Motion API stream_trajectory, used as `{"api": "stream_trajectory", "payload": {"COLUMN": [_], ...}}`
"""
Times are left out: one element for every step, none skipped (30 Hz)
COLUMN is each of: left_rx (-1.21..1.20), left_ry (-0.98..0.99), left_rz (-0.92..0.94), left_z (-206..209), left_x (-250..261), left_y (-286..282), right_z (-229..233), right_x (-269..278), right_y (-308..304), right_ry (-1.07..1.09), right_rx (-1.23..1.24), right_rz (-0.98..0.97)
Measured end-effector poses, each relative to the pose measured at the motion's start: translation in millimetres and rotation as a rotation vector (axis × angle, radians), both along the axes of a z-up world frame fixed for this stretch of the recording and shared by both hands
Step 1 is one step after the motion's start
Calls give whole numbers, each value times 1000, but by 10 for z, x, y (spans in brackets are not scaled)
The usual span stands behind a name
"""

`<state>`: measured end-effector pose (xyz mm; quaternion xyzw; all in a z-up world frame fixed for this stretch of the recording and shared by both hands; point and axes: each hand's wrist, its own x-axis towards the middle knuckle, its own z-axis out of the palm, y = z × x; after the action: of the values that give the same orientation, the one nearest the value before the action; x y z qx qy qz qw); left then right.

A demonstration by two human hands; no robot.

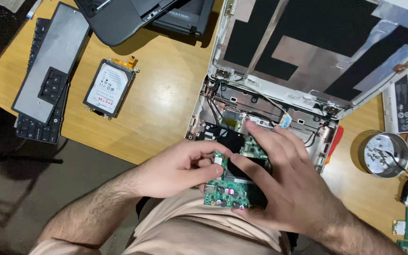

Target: The person uses a screwdriver to remove screws from a white laptop, detaches the hard drive, and places it on the table. They then open a white hard-shell case, place a green circuit board inside, and connect a small black cable to the board.

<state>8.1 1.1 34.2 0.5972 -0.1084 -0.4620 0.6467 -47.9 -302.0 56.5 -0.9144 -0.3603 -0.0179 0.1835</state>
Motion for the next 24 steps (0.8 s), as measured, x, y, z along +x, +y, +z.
{"api": "stream_trajectory", "payload": {"left_rx": [3, 16, 27, 28, 62, 97, 96, 209, 317, 315, 359, 401, 400, 495, 589, 588, 628, 669, 663, 679, 696, 691, 639, 587], "left_ry": [4, -37, -80, -79, -210, -341, -342, -681, -1019, -1018, -1240, -1460, -1461, -1547, -1628, -1627, -1743, -1859, -1860, -1876, -1891, -1891, -1829, -1768], "left_rz": [-1, -19, -38, -40, -107, -172, -173, -71, 36, 34, -41, -123, -123, -239, -358, -358, -335, -310, -314, -354, -392, -395, -400, -404], "left_z": [5, 12, 19, 72, 122, 172, 150, 127, 103, 73, 42, 12, -13, -38, -67, -81, -95, -110, -93, -76, -61, -33, -2, 32], "left_x": [14, 25, 45, 115, 186, 256, 322, 386, 449, 574, 688, 801, 831, 862, 889, 907, 926, 946, 977, 1008, 1035, 1078, 1122, 1166], "left_y": [0, -2, -8, 6, 17, 31, 61, 93, 127, 148, 171, 194, 149, 102, 52, 35, 13, -15, -22, -31, -37, -63, -86, -107], "right_z": [-10, -17, -21, -24, -24, -23, -3, 16, 36, 56, 77, 100, 108, 117, 126, 134, 142, 149, 140, 131, 122, 113, 105, 100], "right_x": [36, 70, 106, 91, 80, 68, 59, 50, 37, 34, 30, 25, 42, 60, 73, 80, 82, 85, 85, 86, 88, 85, 89, 94], "right_y": [0, -1, -6, -22, -41, -58, -76, -93, -107, -97, -89, -81, -65, -52, -40, -38, -39, -44, -45, -48, -50, -50, -51, -49], "right_ry": [4, 50, 93, 94, 88, 82, 82, 134, 188, 190, 234, 279, 278, 297, 316, 317, 333, 348, 350, 353, 357, 359, 363, 368], "right_rx": [3, 33, 60, 62, 73, 83, 83, 91, 99, 98, 92, 87, 86, 92, 97, 97, 94, 92, 93, 106, 119, 119, 120, 120], "right_rz": [-1, 24, 47, 45, 43, 42, 41, 47, 53, 51, 64, 77, 77, 105, 133, 133, 162, 191, 185, 196, 209, 205, 196, 186]}}
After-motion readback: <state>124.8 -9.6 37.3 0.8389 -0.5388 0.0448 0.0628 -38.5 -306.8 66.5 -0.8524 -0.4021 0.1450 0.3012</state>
